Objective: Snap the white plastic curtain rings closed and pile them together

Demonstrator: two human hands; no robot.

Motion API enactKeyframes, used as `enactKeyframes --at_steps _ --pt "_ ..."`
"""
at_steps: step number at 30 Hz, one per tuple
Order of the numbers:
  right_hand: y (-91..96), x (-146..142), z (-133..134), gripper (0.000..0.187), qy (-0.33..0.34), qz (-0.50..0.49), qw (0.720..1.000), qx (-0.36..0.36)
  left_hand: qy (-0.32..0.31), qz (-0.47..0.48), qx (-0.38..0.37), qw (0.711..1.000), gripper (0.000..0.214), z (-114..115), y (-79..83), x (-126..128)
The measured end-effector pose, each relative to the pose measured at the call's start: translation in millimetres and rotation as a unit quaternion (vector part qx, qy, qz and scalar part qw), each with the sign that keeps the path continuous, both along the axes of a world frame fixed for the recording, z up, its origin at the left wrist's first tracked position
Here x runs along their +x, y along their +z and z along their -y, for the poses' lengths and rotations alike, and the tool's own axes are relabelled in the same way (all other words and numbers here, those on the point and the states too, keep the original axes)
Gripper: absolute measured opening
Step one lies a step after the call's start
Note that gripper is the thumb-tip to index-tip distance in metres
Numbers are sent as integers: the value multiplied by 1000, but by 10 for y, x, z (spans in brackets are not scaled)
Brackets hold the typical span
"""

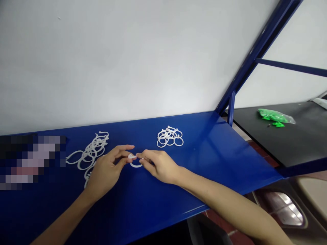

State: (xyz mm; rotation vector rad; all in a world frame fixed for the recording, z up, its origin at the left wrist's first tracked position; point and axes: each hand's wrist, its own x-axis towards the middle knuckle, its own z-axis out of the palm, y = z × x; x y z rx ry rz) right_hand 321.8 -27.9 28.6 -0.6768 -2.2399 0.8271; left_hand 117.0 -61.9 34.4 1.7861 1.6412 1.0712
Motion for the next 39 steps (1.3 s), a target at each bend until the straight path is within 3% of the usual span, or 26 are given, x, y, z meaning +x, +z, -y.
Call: enactKeyframes --at_steps 12,17,24,32,35,39 --pt "-56 16 -10 18 23 64 992 108 -26 -26 22 999 26 -18 -95 -46" --pt "-51 6 -41 18 -13 60 990 128 -29 -31 28 999 25 -26 -62 -47" --pt "-74 31 -164 15 -79 72 986 131 -96 -78 45 991 23 -76 -19 -64" --pt "-55 38 -194 18 -86 70 983 148 -69 -149 98 982 25 -129 -45 -197" --pt "-2 161 -340 15 -179 81 968 155 -30 -236 107 965 30 -172 -42 -378" --pt "85 417 -600 8 -341 168 914 144 0 -395 37 918 37 -192 -60 -646"
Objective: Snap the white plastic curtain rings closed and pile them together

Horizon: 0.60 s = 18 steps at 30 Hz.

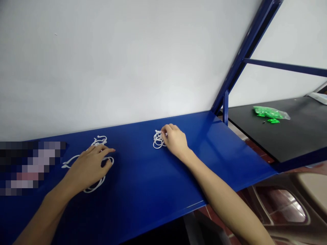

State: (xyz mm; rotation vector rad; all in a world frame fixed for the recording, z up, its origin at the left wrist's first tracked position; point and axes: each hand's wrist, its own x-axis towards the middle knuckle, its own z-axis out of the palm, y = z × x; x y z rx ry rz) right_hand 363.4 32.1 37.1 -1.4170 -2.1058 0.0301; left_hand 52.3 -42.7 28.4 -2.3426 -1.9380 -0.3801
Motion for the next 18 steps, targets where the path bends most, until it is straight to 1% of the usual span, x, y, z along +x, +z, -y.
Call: enactKeyframes --at_steps 1,3,6,9,12,15,17,18 --pt "12 55 -50 7 -26 20 999 -10 8 -23 -15 1000 39 1 -9 -44" --pt "21 131 -117 7 -54 49 997 -32 13 -34 -37 999 40 2 -28 -91" --pt "9 168 -147 9 -62 58 995 -47 5 5 -52 999 37 -12 -35 -74" --pt "3 162 -145 12 -69 48 996 -34 7 38 -41 998 31 -33 2 -8" --pt "12 143 -131 13 -66 38 997 1 20 68 -14 997 27 -35 63 60" --pt "34 85 -60 16 -31 27 998 48 24 121 15 992 26 -17 105 130" --pt "50 9 41 18 23 8 998 65 21 169 26 985 25 4 113 193" --pt "57 -39 106 19 60 -5 996 66 17 193 25 981 24 18 114 231"
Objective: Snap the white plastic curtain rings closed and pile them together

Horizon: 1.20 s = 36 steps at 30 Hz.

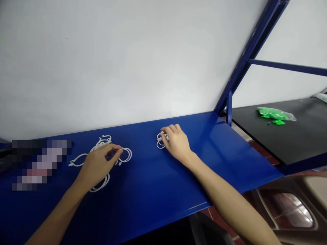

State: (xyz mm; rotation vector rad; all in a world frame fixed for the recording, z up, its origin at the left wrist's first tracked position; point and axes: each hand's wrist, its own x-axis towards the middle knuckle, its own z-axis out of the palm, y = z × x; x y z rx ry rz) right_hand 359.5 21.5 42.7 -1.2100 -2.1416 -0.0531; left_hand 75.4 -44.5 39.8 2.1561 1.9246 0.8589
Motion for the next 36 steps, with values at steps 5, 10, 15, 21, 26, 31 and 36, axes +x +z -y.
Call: enactKeyframes --at_steps 5,10,15,21,26,31,36 --pt "-34 -254 342 30 225 -23 970 -88 -69 79 -25 994 21 104 10 242" --pt "-148 -373 446 17 260 -68 946 -179 -132 106 -59 984 19 184 3 413" --pt "-211 -387 397 10 237 -116 941 -212 -119 145 -150 971 25 170 -41 428" --pt "-193 -383 347 11 184 -117 953 -213 -134 245 -180 943 31 133 -4 366" --pt "-198 -357 302 9 152 -119 966 -169 -58 145 -118 981 30 77 -4 268" --pt "-215 -345 300 29 146 -107 970 -162 23 -21 -9 999 34 6 -79 94" --pt "-208 -365 338 30 114 -103 972 -177 5 -10 60 998 34 85 -13 202"
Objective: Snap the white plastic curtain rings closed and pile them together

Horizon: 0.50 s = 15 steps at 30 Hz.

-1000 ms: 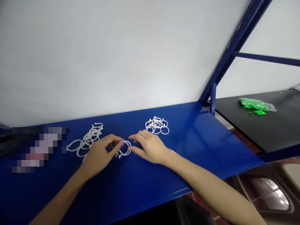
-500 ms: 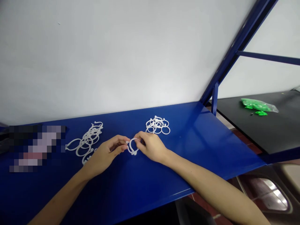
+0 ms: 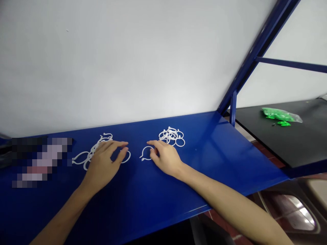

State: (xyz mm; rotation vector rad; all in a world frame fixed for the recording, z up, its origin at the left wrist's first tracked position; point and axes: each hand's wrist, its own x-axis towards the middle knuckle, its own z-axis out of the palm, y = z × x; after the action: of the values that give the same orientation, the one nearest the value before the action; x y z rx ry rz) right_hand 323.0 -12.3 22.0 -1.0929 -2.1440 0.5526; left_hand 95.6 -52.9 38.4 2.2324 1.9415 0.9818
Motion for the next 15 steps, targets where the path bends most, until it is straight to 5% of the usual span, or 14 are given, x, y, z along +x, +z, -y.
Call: enactKeyframes --at_steps 3,7,11,15 --pt "20 -20 34 20 -12 -19 1000 -13 -75 63 -80 992 26 80 3 177" --pt "31 -31 75 6 -7 -45 998 -42 -84 130 -138 978 19 114 -48 289" --pt "32 -23 97 8 51 -76 995 -44 -73 225 -190 953 27 92 -42 246" --pt "53 -17 145 33 163 -81 983 -18 -61 338 -187 920 36 76 -32 220"
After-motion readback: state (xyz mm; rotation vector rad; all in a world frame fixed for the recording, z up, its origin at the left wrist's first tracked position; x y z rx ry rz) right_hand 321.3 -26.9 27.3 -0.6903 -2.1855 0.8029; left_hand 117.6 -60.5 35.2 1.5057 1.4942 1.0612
